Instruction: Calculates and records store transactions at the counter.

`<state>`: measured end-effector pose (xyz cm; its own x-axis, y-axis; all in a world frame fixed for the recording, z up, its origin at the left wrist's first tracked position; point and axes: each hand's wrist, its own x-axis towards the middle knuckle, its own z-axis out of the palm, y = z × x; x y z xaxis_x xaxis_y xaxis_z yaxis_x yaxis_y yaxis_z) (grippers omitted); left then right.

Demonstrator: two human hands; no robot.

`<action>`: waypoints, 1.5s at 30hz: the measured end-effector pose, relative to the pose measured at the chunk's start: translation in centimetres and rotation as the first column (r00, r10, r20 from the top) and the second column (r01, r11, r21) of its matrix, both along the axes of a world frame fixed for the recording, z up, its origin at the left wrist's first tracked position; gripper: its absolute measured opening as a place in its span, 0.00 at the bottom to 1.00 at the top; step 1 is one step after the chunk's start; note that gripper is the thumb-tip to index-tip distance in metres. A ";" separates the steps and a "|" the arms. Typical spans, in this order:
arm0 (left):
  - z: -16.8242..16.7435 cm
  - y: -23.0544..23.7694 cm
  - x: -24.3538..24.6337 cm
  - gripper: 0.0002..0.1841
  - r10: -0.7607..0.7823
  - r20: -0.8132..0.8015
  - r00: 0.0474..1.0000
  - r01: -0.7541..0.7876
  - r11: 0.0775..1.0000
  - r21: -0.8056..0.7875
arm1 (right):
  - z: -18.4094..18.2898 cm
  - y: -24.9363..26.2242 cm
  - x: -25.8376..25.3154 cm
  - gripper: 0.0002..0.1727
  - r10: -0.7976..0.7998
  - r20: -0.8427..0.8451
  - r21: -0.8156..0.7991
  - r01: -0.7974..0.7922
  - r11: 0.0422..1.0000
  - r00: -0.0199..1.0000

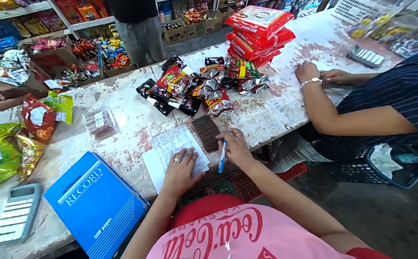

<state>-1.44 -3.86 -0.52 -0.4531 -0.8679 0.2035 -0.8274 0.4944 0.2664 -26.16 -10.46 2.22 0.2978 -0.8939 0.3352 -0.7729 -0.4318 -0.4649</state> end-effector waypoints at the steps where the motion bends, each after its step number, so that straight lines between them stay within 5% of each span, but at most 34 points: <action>1: -0.1 0.0 0.0 0.38 -0.001 0.002 1.000 0.001 1.000 -0.009 | -0.2 0.2 -0.7 0.13 -0.019 -0.004 0.024 0.019 1.000 1.000; 10: 0.4 -0.1 -0.1 0.39 -0.002 -0.003 1.000 0.002 0.999 0.040 | -0.2 0.5 0.7 0.13 0.050 0.050 0.058 -0.053 0.997 0.997; 22: -0.5 0.2 0.3 0.34 -0.058 -0.071 0.996 0.051 0.994 -0.095 | -0.9 3.0 0.9 0.14 0.208 0.035 0.034 -0.209 0.977 0.977; 29: -0.7 0.0 0.2 0.35 -0.053 -0.066 0.996 0.046 0.994 -0.099 | -0.6 0.6 -1.4 0.15 -0.001 0.030 0.041 0.000 0.999 1.000; 45: -0.9 0.1 0.3 0.31 -0.082 -0.113 0.990 0.069 0.991 -0.117 | -1.3 0.7 -0.6 0.16 0.045 0.068 -0.017 -0.044 0.999 0.997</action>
<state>-1.11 -3.77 -1.45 -0.4838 -0.8008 0.3532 -0.7529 0.5865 0.2985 -26.71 -9.72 0.91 0.3130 -0.8747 0.3701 -0.7193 -0.4728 -0.5091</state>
